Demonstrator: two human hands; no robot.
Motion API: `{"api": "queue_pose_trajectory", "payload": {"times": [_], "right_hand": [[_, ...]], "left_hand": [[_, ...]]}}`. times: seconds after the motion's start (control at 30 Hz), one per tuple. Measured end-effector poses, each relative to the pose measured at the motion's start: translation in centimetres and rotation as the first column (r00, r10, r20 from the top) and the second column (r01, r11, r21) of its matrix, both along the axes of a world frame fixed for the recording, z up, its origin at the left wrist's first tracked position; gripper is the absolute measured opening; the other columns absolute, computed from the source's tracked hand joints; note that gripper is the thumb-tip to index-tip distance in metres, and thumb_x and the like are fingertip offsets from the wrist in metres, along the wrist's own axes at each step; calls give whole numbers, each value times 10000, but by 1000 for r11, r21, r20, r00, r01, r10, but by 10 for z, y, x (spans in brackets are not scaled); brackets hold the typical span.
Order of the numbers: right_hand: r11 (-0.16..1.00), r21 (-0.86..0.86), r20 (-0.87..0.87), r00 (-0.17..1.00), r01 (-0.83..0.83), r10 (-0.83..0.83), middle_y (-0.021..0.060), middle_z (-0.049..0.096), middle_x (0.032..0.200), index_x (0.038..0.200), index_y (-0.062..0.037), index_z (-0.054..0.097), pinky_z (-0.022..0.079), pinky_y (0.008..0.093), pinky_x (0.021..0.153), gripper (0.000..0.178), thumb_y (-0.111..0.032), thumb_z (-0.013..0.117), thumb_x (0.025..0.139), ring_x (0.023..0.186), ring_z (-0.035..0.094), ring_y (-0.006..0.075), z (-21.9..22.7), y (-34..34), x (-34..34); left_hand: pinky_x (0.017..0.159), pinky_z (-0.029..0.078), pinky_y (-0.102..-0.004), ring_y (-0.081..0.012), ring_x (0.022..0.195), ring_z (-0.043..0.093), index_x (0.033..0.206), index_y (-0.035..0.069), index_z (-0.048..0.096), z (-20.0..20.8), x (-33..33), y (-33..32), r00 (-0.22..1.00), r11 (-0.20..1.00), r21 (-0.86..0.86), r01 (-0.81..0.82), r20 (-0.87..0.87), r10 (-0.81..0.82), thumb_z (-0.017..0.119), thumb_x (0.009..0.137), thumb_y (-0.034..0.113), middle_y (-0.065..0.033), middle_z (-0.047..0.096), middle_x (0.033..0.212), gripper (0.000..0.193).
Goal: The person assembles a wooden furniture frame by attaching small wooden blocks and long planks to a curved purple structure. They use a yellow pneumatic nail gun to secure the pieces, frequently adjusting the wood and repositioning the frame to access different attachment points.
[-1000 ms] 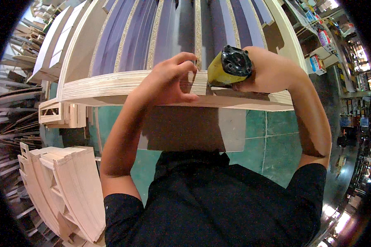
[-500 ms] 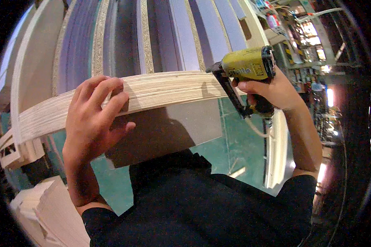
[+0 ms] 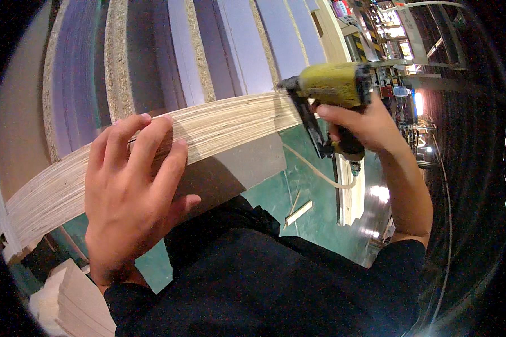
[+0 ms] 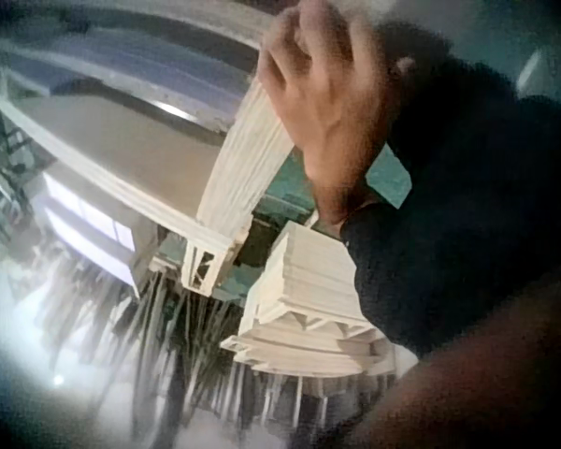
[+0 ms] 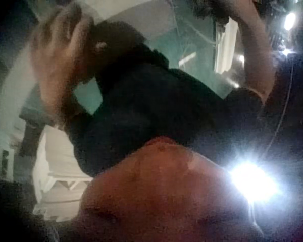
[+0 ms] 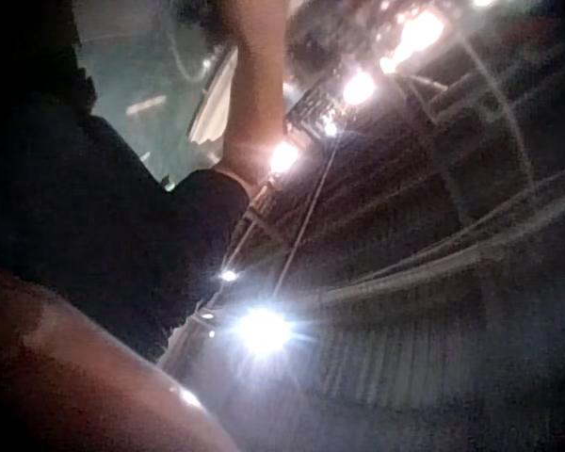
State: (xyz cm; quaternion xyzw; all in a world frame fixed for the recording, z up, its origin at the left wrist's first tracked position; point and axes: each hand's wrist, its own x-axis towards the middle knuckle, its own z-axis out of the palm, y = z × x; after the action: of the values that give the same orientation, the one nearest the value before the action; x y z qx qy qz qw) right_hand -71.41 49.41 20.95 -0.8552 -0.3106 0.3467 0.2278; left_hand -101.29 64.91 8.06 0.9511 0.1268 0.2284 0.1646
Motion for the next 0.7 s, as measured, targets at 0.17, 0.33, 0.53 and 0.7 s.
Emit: {"api": "queue_pose_trajectory", "payload": {"times": [0.17, 0.33, 0.53, 0.7], "right_hand": [[995, -98, 46, 999, 14, -10, 12, 701, 892, 1213, -50, 670, 519, 282, 576, 423, -219, 825, 857, 646, 623, 93, -2, 2, 1], [1000, -5, 48, 999, -8, 8, 16, 693, 871, 1233, -46, 660, 523, 282, 571, 447, -222, 825, 856, 636, 622, 95, -3, 4, -2], [997, 14, 110, 991, -72, 70, 21, 701, 901, 1241, -53, 655, 526, 272, 575, 462, -225, 832, 851, 646, 630, 93, -8, -3, 1], [998, -58, 53, 998, 22, -19, 19, 704, 879, 1221, -58, 666, 524, 271, 580, 452, -243, 838, 847, 653, 632, 92, -7, -4, -12]], "left_hand": [[998, 434, -516, -345, 1219, 521, 1111, 60, 657, 5, 2, 1, 1000, 999, -32, 7, -24, -8, 849, 524, 344, -112, 566, 1298, 680], [1002, 432, -518, -340, 1226, 516, 1109, 56, 657, 5, 1, 1, 1000, 999, -41, 14, -19, -15, 865, 502, 334, -117, 563, 1303, 699], [1004, 431, -516, -337, 1226, 516, 1107, 58, 659, 4, -1, 3, 1000, 999, -39, 25, -13, -25, 874, 500, 335, -116, 563, 1303, 701], [1006, 432, -515, -337, 1224, 518, 1109, 56, 659, 5, 0, 2, 1000, 999, -38, 25, -12, -25, 875, 516, 326, -116, 561, 1300, 687]]}}
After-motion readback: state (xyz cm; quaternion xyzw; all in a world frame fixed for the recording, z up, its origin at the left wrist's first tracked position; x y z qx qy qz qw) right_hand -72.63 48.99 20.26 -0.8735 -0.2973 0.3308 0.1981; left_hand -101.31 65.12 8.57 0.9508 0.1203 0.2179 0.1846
